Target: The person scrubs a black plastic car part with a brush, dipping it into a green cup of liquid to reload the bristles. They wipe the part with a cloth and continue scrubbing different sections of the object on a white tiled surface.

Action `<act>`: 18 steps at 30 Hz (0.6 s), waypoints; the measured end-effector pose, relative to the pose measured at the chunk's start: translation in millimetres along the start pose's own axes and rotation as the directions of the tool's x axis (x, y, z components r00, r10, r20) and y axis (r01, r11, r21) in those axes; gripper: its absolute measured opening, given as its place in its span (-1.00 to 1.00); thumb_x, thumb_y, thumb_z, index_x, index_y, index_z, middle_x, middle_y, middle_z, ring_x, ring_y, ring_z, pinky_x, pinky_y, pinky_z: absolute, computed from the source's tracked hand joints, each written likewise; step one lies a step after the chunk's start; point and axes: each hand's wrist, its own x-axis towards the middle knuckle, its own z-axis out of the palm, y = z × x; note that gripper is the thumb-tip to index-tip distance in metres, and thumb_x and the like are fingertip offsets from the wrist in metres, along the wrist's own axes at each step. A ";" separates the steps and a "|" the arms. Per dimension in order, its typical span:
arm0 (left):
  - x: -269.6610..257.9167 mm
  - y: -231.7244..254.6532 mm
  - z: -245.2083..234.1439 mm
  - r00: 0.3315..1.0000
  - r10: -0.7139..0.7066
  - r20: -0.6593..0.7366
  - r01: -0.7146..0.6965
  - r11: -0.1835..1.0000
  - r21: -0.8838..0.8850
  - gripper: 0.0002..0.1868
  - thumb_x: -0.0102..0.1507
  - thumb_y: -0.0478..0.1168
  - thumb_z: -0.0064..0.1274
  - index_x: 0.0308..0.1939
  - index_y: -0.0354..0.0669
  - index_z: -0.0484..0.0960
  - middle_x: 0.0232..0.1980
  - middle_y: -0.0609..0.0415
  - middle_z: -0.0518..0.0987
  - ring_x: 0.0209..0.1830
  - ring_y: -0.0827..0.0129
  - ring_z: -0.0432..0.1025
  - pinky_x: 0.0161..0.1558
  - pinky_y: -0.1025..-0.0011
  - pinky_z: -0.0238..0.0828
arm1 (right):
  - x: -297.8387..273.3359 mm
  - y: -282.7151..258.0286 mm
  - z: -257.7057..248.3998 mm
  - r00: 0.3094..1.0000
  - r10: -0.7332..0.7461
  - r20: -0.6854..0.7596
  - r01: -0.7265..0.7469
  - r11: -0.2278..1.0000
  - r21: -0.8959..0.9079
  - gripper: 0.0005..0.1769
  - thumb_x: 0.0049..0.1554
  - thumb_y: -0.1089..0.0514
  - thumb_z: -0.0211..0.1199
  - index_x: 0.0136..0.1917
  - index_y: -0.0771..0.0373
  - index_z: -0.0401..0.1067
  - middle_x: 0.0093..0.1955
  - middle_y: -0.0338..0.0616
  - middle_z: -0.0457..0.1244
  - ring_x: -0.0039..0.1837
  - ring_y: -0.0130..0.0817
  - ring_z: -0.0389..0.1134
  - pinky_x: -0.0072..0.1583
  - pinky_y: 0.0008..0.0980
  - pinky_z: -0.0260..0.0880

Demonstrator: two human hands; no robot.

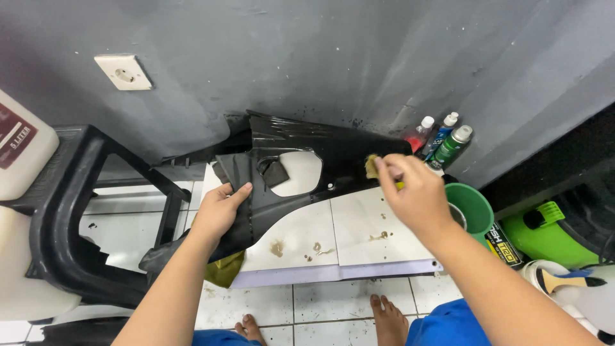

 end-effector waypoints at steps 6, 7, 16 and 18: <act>7.4 -8.5 0.7 1.000 -0.005 -0.018 0.004 0.999 -0.038 -0.60 0.30 -0.08 0.18 0.07 -0.32 0.63 -0.33 -0.24 0.66 -0.30 0.06 0.61 -0.24 0.06 0.57 | -19.5 -77.9 2.1 0.951 -0.300 0.067 0.283 0.939 0.196 -0.88 0.12 0.21 0.25 -0.04 0.07 0.49 -0.25 -0.25 0.29 -0.15 -0.29 0.42 -0.04 -0.39 0.51; 1.4 -3.3 1.1 1.000 -0.003 -0.003 0.003 1.000 -0.029 -0.60 0.30 -0.08 0.18 0.07 -0.32 0.63 -0.33 -0.24 0.66 -0.30 0.06 0.61 -0.24 0.06 0.57 | -18.1 -79.9 -3.3 0.955 -0.287 0.070 0.271 0.945 0.184 -0.88 0.12 0.21 0.25 -0.04 0.07 0.49 -0.25 -0.25 0.29 -0.15 -0.29 0.42 -0.04 -0.39 0.51; -10.7 16.4 2.6 0.998 -0.052 -0.046 0.052 0.998 0.020 -0.55 0.33 -0.09 0.16 0.16 -0.38 0.58 -0.27 -0.32 0.66 -0.26 -0.05 0.61 -0.19 0.00 0.55 | -2.5 16.6 -26.1 0.904 0.323 0.279 -0.424 0.753 0.504 -0.90 0.13 0.23 0.33 -0.05 0.22 0.57 -0.23 -0.10 0.44 -0.18 -0.28 0.48 -0.15 -0.38 0.51; -13.8 19.7 4.6 0.998 -0.046 -0.052 0.047 0.999 0.013 -0.56 0.31 -0.09 0.18 0.15 -0.35 0.59 -0.29 -0.30 0.65 -0.26 -0.02 0.60 -0.19 0.00 0.55 | -9.5 63.1 -26.5 0.882 0.418 0.217 -0.470 0.806 0.360 -0.87 0.17 0.22 0.36 0.02 0.14 0.57 -0.16 -0.11 0.43 -0.11 -0.30 0.47 -0.17 -0.44 0.47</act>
